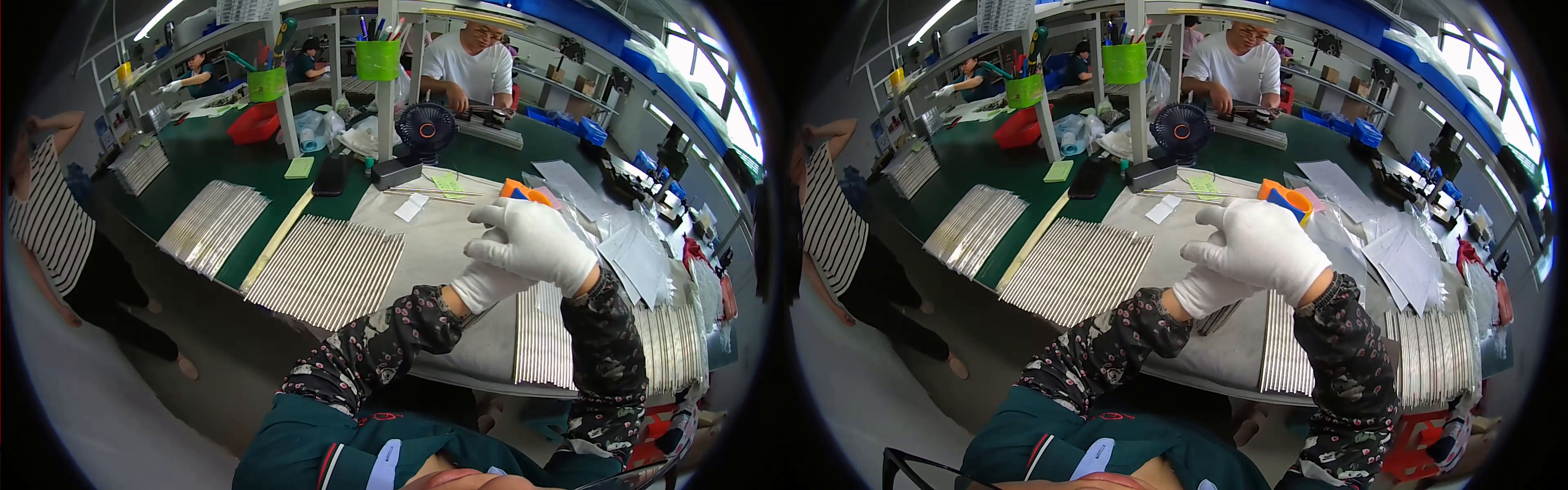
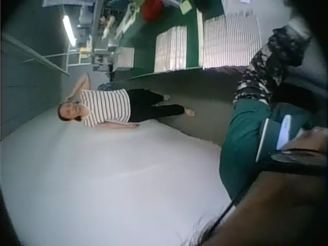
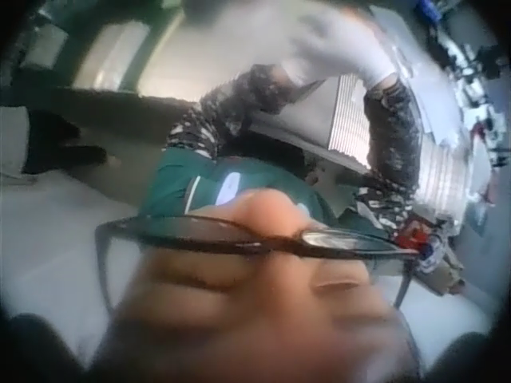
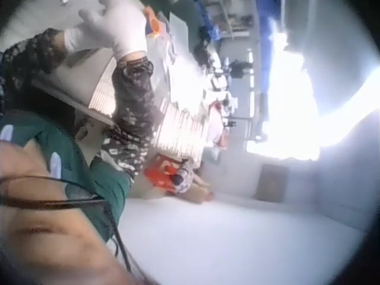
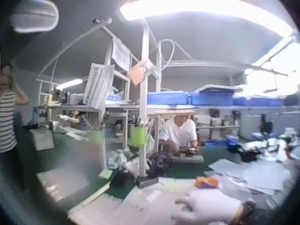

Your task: Organizing, sanding, and packaging bundles of thin metal rods into plastic bags at a manufacturing workstation.

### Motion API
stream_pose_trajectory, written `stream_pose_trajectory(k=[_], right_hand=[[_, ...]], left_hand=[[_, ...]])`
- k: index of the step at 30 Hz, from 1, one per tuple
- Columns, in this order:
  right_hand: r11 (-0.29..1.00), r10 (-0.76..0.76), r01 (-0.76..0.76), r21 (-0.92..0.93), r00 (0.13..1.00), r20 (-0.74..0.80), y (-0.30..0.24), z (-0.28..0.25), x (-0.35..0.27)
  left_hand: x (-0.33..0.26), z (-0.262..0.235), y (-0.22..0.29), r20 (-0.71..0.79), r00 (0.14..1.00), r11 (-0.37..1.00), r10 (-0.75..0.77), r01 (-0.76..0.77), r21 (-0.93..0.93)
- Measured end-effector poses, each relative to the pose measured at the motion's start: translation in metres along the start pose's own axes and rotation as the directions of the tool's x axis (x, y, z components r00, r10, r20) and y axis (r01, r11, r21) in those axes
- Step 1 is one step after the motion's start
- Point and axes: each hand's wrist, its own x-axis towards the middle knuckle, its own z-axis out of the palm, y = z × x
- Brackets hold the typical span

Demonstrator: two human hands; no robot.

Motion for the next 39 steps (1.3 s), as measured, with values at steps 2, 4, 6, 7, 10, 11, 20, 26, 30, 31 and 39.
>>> stream_pose_trajectory(k=[2,4,6,7,10,11,20,26,30,31,39], right_hand=[[0.999,0.005,-0.007,0.043,0.999,0.044,0.003,-0.002,0.004],[0.993,-0.010,-0.009,0.118,0.988,0.156,0.007,-0.003,0.010],[0.992,0.048,-0.069,0.110,0.982,0.182,0.013,-0.003,0.014],[0.987,0.105,-0.127,0.098,0.973,0.207,0.017,-0.002,0.015],[0.969,0.105,-0.138,0.204,0.981,0.166,0.026,0.006,0.020],[0.960,0.089,-0.118,0.253,0.989,0.121,0.025,0.006,0.021],[0.868,0.329,-0.380,0.319,0.922,0.202,0.025,0.003,0.031],[0.790,0.438,-0.389,0.473,0.899,0.007,0.046,-0.014,0.016],[0.946,-0.005,0.013,0.325,1.000,-0.023,0.002,-0.006,0.010],[0.989,0.115,-0.140,0.050,0.933,0.340,-0.001,-0.008,0.019],[0.890,0.306,-0.366,0.272,0.922,0.239,0.041,0.000,0.020]], left_hand=[[-0.003,0.005,-0.008,-0.071,0.986,0.959,0.149,-0.127,0.253],[-0.003,0.009,-0.014,-0.056,0.985,0.916,0.164,-0.132,0.378],[0.002,0.006,-0.009,-0.136,0.986,0.950,0.098,-0.052,0.307],[0.006,-0.002,0.002,-0.131,0.986,0.952,0.101,-0.058,0.301],[0.003,-0.010,0.012,-0.008,0.963,0.952,-0.271,0.267,-0.153],[0.001,-0.010,0.011,-0.007,0.963,0.952,-0.270,0.266,-0.152],[-0.003,-0.009,0.006,-0.004,0.959,0.862,-0.285,0.254,-0.438],[0.002,-0.019,0.015,-0.003,0.959,0.852,-0.284,0.251,-0.459],[-0.001,-0.017,0.009,-0.119,0.980,0.949,-0.159,0.119,-0.292],[0.000,-0.016,0.008,-0.116,0.979,0.947,-0.169,0.128,-0.295],[0.000,-0.010,0.013,-0.064,0.966,0.840,-0.252,0.185,-0.510]])
